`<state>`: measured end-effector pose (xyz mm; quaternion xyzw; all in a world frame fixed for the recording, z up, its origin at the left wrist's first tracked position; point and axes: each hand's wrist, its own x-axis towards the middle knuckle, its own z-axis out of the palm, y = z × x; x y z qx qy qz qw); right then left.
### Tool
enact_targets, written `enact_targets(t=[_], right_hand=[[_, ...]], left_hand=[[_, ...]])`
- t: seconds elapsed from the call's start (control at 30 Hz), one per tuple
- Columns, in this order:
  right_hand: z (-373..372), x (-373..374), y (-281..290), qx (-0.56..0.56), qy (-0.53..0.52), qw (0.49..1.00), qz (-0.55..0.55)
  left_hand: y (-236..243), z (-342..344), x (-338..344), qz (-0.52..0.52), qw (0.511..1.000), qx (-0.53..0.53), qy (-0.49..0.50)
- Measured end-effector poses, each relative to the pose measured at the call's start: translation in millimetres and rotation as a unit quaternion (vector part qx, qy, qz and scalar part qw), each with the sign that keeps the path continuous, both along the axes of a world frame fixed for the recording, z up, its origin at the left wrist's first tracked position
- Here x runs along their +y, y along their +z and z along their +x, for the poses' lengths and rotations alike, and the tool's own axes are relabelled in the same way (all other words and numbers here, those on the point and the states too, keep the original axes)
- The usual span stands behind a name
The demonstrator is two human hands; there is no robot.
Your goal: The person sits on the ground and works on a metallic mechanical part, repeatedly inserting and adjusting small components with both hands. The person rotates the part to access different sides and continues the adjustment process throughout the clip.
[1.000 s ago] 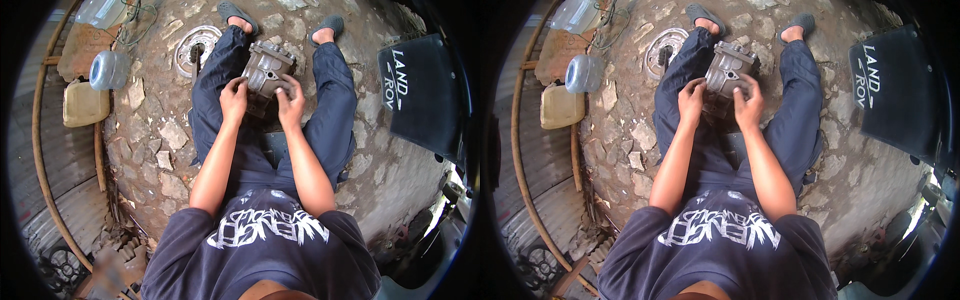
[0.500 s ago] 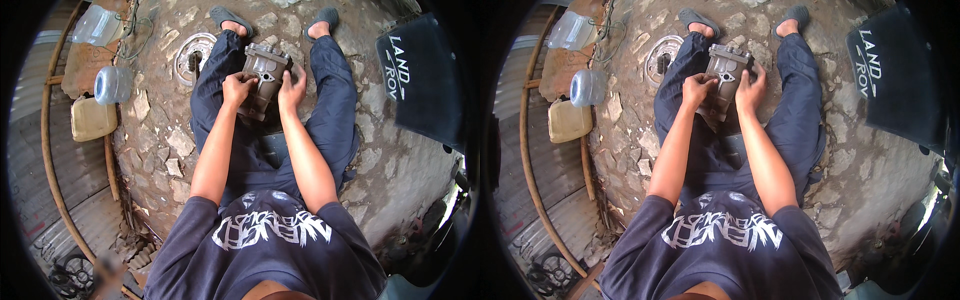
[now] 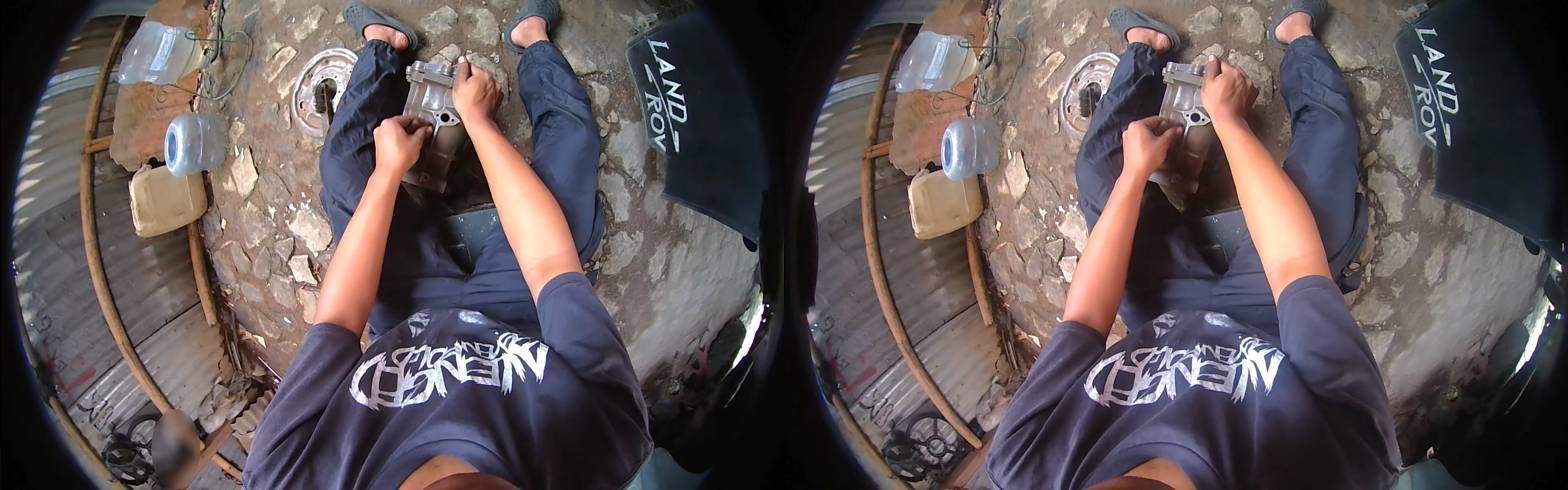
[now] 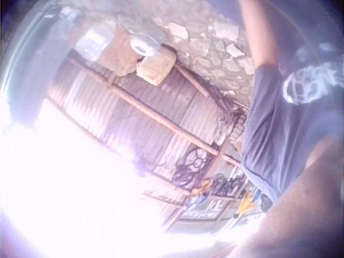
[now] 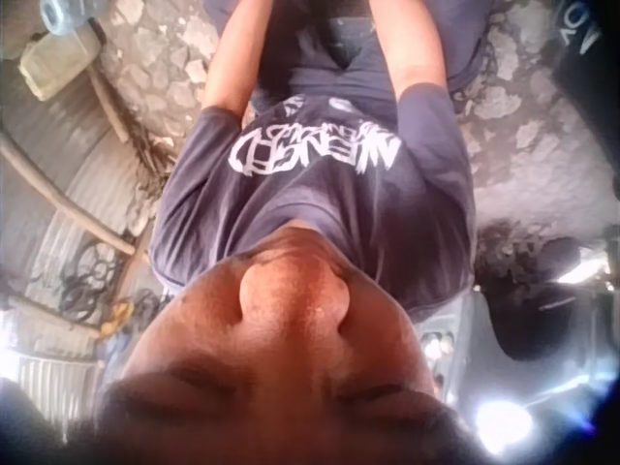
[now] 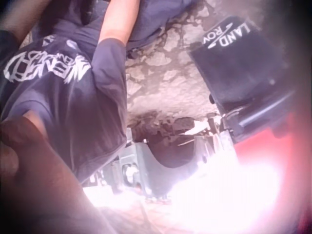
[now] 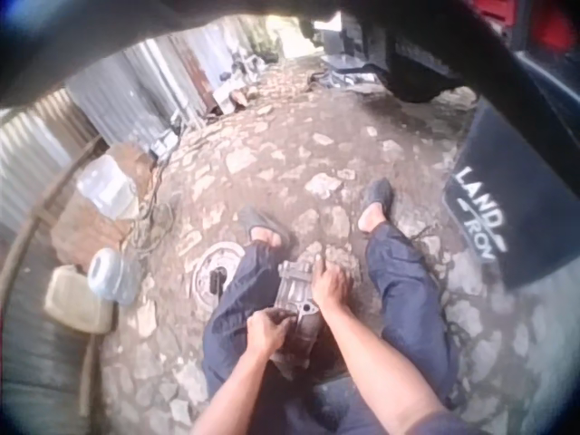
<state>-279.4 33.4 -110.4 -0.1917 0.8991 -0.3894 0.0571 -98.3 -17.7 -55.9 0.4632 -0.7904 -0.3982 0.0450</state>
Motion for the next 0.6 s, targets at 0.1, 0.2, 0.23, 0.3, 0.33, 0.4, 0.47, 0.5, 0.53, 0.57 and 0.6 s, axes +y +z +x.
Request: enact_targets(t=[0.1, 0.2, 0.23, 0.3, 0.33, 0.4, 0.47, 0.5, 0.53, 0.57, 0.6], right_hand=[[4, -1, 2, 0.014, -0.022, 0.999, -0.020], [8, -3, 2, 0.026, -0.016, 0.999, -0.025], [7, -2, 2, 0.033, -0.010, 0.999, -0.026], [8, -1, 0, 0.049, -0.011, 0.998, -0.033], [9, -3, -3, 0.057, -0.005, 0.998, -0.040], [7, -4, -9, 0.090, -0.016, 0.995, -0.031], [3, -2, -13, 0.081, -0.011, 0.996, -0.041], [5, -3, -11, 0.070, -0.003, 0.996, -0.049], [2, -2, -12, 0.076, -0.004, 0.996, -0.045], [2, -2, -12, 0.076, -0.004, 0.996, -0.053], [2, -4, -13, 0.076, -0.004, 0.995, -0.061]], left_hand=[[6, 3, 5, -0.051, 0.997, 0.029, -0.044], [-1, -6, 17, -0.077, 0.991, 0.097, 0.054], [0, -7, 20, -0.047, 0.988, 0.123, 0.079], [3, -1, 18, -0.078, 0.993, 0.089, 0.029], [6, 3, 15, -0.097, 0.993, 0.071, 0.006], [5, 5, 13, -0.123, 0.989, 0.066, -0.051], [4, 5, 7, -0.142, 0.984, 0.062, -0.084], [3, 4, 5, -0.154, 0.984, 0.049, -0.076], [0, -4, 8, -0.161, 0.983, 0.073, -0.053], [-2, -9, 10, -0.169, 0.980, 0.096, -0.030], [-1, -7, 12, -0.151, 0.984, 0.093, -0.012]])
